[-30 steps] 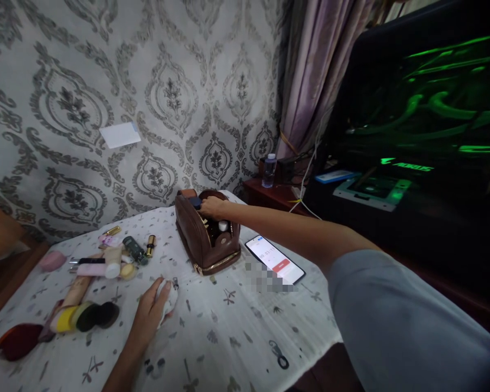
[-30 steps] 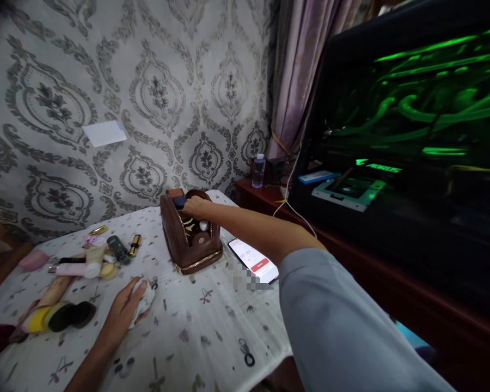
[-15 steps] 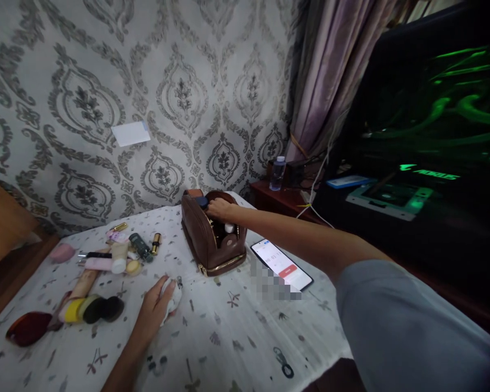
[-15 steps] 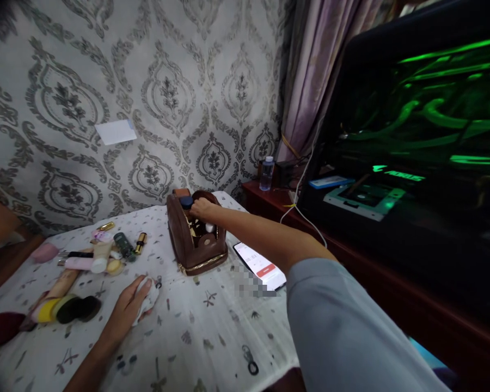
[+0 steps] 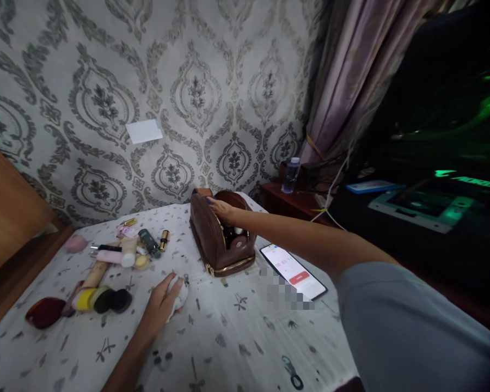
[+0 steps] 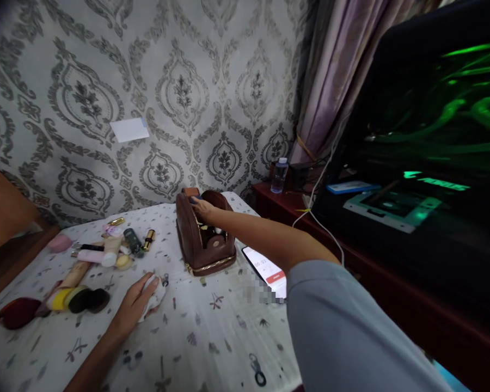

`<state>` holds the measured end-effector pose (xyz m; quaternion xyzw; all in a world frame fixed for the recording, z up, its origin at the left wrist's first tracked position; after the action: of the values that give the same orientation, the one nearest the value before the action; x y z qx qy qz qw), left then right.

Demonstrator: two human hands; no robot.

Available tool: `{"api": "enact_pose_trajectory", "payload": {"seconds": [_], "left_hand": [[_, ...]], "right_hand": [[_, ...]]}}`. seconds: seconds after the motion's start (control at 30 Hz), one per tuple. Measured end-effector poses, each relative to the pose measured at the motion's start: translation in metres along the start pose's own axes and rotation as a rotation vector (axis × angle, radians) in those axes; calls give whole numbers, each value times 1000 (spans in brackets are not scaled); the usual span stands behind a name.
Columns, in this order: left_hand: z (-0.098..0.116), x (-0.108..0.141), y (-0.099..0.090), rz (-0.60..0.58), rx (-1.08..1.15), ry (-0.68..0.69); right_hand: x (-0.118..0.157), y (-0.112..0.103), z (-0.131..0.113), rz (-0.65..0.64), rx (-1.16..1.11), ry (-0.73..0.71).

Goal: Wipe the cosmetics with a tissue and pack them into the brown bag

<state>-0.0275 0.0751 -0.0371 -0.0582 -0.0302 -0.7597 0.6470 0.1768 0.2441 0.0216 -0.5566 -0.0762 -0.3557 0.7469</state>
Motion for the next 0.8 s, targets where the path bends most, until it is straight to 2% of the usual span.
{"api": "enact_pose_trajectory", "payload": {"seconds": [0.13,0.23,0.47,0.67,0.8], "left_hand": [[-5,-1,-5,28,16,2],[-5,-2,-2,-22,16,22],[-5,-3,-2,-9,-5,36],[6,-2,-1,-43,-36,129],[5,-1,0,-85,-23,155]], "right_hand": [[3,0,7,114,114,233],[5,0,7,150,150,294],[13,-6,9,252,314,360],[16,-4,11,321,336,310],[18,-3,14,337,304,304]]}}
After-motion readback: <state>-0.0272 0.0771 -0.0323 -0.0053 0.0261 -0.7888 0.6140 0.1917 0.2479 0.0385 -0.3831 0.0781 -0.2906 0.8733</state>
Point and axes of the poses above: each hand's wrist, its own x-axis away from the middle knuckle, its own y-axis out of the palm, z = x × y, the point moved 7 cm from there along -x, towards the middle knuckle, and after that the axes turned 12 degrees about x, right-handed, at the moved point
